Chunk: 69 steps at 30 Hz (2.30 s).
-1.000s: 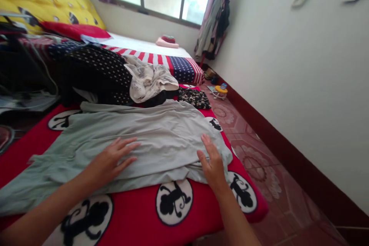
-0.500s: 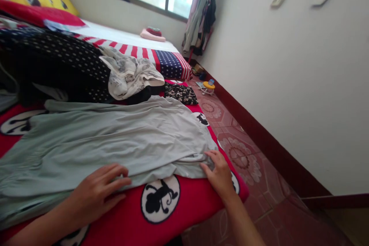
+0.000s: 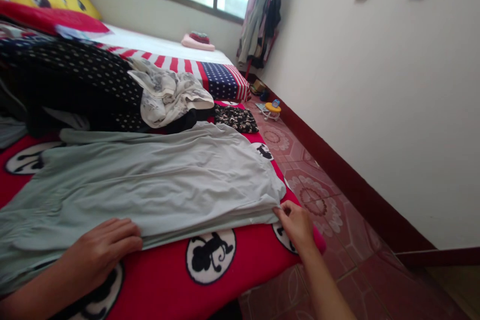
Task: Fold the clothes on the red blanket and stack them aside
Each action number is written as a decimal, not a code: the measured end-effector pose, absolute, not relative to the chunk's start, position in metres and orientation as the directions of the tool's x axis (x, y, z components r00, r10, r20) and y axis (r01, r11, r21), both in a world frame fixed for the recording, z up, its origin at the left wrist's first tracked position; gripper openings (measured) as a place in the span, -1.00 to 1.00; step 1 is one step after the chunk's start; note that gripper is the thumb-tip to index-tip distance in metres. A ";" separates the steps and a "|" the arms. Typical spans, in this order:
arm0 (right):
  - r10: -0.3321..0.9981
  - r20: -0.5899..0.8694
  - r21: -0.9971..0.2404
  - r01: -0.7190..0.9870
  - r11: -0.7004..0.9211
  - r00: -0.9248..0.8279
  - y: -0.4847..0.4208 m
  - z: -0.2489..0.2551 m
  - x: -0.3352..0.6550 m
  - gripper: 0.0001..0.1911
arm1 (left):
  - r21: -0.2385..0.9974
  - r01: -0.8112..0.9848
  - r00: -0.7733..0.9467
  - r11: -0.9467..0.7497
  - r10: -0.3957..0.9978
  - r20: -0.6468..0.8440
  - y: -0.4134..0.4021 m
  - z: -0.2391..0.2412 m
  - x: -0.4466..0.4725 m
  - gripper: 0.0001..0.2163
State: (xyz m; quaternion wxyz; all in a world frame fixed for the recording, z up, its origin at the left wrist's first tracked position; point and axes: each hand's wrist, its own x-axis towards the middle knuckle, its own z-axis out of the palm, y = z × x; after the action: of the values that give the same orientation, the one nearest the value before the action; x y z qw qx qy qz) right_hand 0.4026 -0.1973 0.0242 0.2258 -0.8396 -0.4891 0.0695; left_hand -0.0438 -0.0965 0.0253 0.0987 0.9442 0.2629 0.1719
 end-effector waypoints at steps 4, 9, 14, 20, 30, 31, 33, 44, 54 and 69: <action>0.885 0.056 -0.376 0.831 -0.410 0.462 -0.198 0.033 0.404 -0.81 | 0.343 0.486 0.823 -0.804 0.553 0.131 -0.097 0.039 -0.038 -0.76; 0.867 0.374 -0.390 0.904 -0.175 0.330 -0.174 0.060 0.358 -0.70 | 0.506 0.467 0.752 -0.725 0.626 0.204 -0.078 0.057 -0.010 -0.80; 0.943 0.314 -0.351 0.909 0.226 -0.113 -0.139 0.039 0.279 -0.42 | 0.408 0.543 0.699 -0.734 0.664 0.265 -0.041 0.038 0.038 -0.63; 0.973 0.111 -0.410 0.882 0.231 -0.203 -0.093 0.042 0.274 -0.61 | 0.268 0.608 0.688 -0.748 0.664 0.292 -0.028 0.003 0.052 -0.52; 0.916 0.340 -0.440 0.897 -0.043 0.211 0.125 0.069 0.310 -0.66 | 0.611 0.481 0.483 -0.629 0.771 0.415 -0.031 0.008 0.051 -0.76; 0.909 0.329 -0.438 0.894 -0.092 0.255 0.140 0.070 0.312 -0.65 | 0.627 0.468 0.469 -0.623 0.776 0.421 -0.031 0.007 0.052 -0.76; 0.899 0.296 -0.428 0.886 -0.178 0.324 0.161 0.070 0.314 -0.64 | 0.652 0.449 0.456 -0.611 0.784 0.421 -0.030 0.005 0.053 -0.78; 0.908 0.212 -0.402 0.879 -0.257 0.362 0.174 0.085 0.298 -0.79 | 0.695 0.437 0.443 -0.571 0.809 0.386 -0.028 0.005 0.055 -0.85; 0.660 0.669 -0.223 0.756 0.616 -0.341 -0.006 0.096 0.265 -0.79 | 0.732 0.405 -0.009 -0.548 0.798 0.603 -0.026 0.007 0.043 -0.58; 0.978 0.067 -0.796 0.602 -0.066 0.195 0.027 0.044 0.256 -0.62 | 0.668 0.497 0.176 -0.555 0.818 0.548 -0.021 0.002 0.047 -0.67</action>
State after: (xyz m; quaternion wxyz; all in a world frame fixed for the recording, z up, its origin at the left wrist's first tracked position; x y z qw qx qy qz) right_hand 0.2562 0.0270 0.0444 0.3632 -0.6824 -0.5789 0.2592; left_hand 0.0466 -0.0212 0.0017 0.1717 0.7475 0.4396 0.4674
